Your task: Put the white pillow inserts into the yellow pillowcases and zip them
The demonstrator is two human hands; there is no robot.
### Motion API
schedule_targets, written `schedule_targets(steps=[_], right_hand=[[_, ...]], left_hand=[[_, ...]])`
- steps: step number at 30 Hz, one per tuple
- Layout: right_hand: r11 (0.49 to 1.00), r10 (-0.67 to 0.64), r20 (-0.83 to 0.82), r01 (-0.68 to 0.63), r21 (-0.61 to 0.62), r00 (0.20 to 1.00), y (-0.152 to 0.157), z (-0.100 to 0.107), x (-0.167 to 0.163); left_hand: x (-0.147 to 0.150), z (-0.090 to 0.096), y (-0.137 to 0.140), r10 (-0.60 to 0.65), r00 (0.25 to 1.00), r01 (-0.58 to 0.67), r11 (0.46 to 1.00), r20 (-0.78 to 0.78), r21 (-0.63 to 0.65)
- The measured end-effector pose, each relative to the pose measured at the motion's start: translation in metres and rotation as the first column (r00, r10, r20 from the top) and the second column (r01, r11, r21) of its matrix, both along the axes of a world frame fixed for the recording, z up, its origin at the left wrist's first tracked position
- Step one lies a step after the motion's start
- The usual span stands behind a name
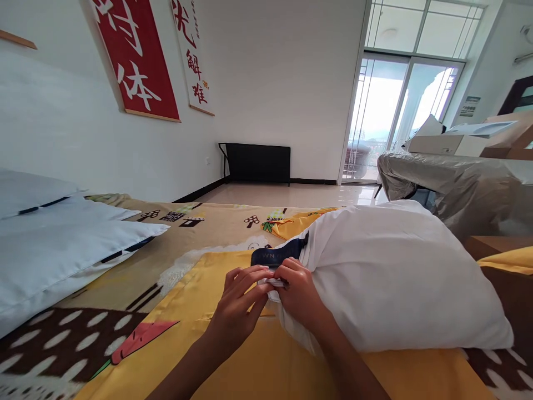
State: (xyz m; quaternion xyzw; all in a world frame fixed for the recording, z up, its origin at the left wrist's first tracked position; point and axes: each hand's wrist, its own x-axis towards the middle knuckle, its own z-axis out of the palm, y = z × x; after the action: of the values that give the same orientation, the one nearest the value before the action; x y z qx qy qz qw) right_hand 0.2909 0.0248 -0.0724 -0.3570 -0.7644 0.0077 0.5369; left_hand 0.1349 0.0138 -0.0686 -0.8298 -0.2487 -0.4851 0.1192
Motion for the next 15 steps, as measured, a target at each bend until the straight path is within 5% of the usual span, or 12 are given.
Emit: schedule_targets(steps=[7, 15], right_hand=[[1.000, 0.011, 0.041, -0.010, -0.029, 0.999, 0.003, -0.003, 0.002], [0.961, 0.165, 0.313, -0.082, -0.263, 0.935, -0.032, 0.038, 0.029]], left_hand=[[0.005, -0.005, 0.000, -0.045, 0.998, 0.044, 0.999, 0.044, 0.026], [0.003, -0.012, 0.005, -0.043, 0.993, 0.049, 0.997, 0.112, -0.055]])
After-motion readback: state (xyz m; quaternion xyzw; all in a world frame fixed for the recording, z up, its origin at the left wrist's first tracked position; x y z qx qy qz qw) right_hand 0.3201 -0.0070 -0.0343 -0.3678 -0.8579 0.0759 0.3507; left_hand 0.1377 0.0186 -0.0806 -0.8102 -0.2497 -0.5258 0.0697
